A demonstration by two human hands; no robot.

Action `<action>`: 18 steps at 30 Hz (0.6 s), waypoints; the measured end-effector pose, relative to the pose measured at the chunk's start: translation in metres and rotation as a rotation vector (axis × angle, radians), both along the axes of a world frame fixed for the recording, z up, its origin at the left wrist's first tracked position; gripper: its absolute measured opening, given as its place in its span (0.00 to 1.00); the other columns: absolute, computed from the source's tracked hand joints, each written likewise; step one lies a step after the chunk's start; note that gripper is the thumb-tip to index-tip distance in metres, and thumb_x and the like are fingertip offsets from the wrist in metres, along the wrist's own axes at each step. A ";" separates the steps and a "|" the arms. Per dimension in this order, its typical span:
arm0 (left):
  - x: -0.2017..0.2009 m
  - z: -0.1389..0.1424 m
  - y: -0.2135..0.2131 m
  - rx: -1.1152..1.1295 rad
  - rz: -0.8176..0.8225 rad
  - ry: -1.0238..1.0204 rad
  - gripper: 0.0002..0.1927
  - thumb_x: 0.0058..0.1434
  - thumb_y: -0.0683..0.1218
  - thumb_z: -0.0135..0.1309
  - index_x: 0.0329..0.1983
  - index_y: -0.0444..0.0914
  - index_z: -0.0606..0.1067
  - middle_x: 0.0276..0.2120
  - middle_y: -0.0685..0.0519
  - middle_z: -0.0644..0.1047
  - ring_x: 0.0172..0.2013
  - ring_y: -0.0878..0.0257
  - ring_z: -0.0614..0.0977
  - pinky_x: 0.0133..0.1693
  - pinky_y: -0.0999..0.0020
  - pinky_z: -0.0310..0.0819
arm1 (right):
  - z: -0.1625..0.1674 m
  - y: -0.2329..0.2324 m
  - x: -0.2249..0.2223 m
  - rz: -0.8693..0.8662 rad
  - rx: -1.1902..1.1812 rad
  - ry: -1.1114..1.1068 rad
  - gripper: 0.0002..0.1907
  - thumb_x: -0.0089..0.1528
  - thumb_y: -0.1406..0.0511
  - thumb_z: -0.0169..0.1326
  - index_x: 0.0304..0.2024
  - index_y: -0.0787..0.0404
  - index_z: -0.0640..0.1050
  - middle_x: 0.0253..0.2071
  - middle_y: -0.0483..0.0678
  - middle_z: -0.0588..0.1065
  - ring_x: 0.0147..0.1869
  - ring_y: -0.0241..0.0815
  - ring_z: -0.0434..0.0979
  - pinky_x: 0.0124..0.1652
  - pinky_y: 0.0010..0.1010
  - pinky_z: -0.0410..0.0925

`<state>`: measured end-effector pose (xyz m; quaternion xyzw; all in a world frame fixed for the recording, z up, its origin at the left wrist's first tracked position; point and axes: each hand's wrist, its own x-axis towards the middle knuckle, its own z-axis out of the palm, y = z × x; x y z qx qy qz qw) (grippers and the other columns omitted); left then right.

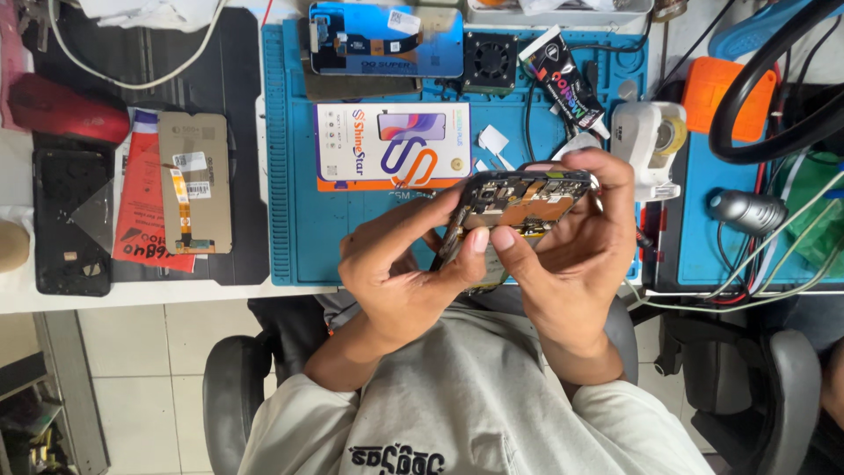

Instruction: The person works on a disassembled smartphone on a blue repair mat, cutting strips of adhesive tape with scissors and pressing tape onto the phone frame. They then lift the phone, use a metal pry tool to work around the internal components, and peel the battery out of the phone body by hand.

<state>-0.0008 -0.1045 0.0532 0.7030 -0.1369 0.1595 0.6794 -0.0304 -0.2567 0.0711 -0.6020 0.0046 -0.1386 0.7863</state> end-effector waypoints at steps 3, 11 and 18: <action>0.000 0.000 0.002 -0.007 -0.043 -0.003 0.20 0.63 0.39 0.68 0.57 0.33 0.78 0.43 0.48 0.84 0.34 0.70 0.85 0.31 0.79 0.78 | 0.000 -0.001 0.001 0.008 -0.016 0.027 0.27 0.64 0.81 0.63 0.61 0.67 0.66 0.57 0.51 0.72 0.60 0.37 0.76 0.62 0.28 0.71; -0.002 0.000 0.002 -0.025 -0.055 0.023 0.19 0.63 0.39 0.67 0.57 0.34 0.78 0.44 0.48 0.84 0.34 0.70 0.85 0.29 0.79 0.78 | 0.004 -0.002 -0.003 -0.010 -0.077 0.033 0.23 0.65 0.79 0.63 0.58 0.69 0.68 0.56 0.51 0.73 0.57 0.36 0.74 0.61 0.26 0.71; -0.004 -0.002 -0.001 0.030 -0.011 0.055 0.19 0.59 0.42 0.69 0.53 0.35 0.78 0.39 0.53 0.85 0.34 0.72 0.86 0.29 0.81 0.75 | 0.005 -0.003 -0.002 -0.008 -0.149 0.030 0.23 0.64 0.79 0.63 0.58 0.71 0.68 0.54 0.51 0.72 0.55 0.35 0.74 0.59 0.26 0.72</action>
